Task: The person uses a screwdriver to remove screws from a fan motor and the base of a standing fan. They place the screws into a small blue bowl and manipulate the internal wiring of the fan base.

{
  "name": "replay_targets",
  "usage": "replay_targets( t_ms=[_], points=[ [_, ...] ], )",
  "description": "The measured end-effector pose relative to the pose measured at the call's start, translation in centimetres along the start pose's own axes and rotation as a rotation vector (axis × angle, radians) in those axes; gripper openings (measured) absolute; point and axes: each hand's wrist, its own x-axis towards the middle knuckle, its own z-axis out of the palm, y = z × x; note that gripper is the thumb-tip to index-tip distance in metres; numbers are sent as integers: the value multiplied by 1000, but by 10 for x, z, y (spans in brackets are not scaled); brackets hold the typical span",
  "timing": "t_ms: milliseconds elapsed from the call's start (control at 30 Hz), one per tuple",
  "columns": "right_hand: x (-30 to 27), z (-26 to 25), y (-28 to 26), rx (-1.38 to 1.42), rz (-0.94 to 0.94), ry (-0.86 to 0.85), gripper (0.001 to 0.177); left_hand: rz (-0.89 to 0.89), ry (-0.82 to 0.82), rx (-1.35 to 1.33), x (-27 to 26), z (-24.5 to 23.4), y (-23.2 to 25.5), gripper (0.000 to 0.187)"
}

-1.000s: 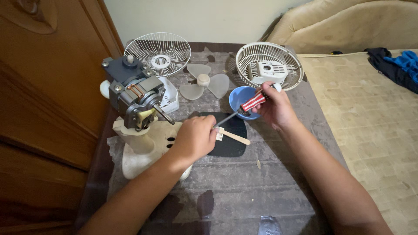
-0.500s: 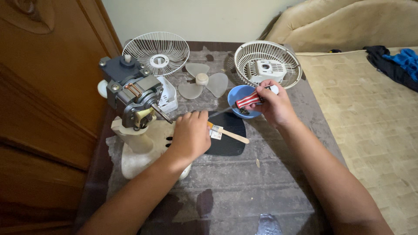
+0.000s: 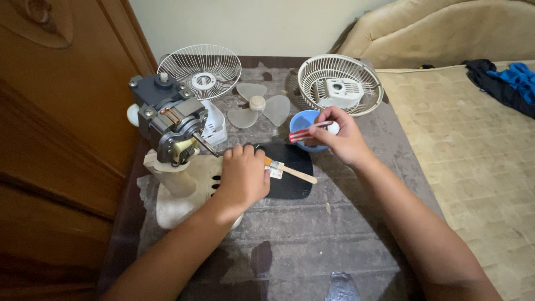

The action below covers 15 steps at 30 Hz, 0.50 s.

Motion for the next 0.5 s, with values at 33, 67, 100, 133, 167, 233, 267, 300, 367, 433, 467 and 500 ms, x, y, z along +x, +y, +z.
replay_targets(
  t_ms=[33,67,100,133,167,233,267,300,367,433,467,500],
  points=[
    [0,0,0,-117,-64,-31,23,6,-1,-1,0,0,0,26],
    [0,1,-1,-235,-127,-63,25,12,-4,-6,0,1,0,24],
    [-1,2,-2,-279,-107,-60,24,19,-6,-11,0,1,0,23],
    [-2,3,-3,-323,-86,-57,23,26,-8,-15,-1,1,0,22],
    [-3,5,-5,-367,-65,-53,22,30,-8,-20,-1,1,0,22],
    [-4,9,-13,-501,-119,-72,23,38,-6,-30,-1,1,1,21],
    [-6,11,-18,-568,-145,-81,23,53,0,-39,-1,0,1,20],
    [-7,13,-23,-590,-150,-98,24,67,7,-48,-2,0,1,19],
    [-9,18,-35,-633,-159,-132,26,96,26,-69,-2,-2,1,18],
    [-12,24,-46,-739,-231,-136,27,123,49,-95,-2,-3,2,19],
    [-13,27,-51,-792,-267,-138,27,124,44,-101,-2,-3,3,20],
    [-15,30,-55,-837,-340,-173,26,125,40,-108,-2,-3,4,20]
  ],
)
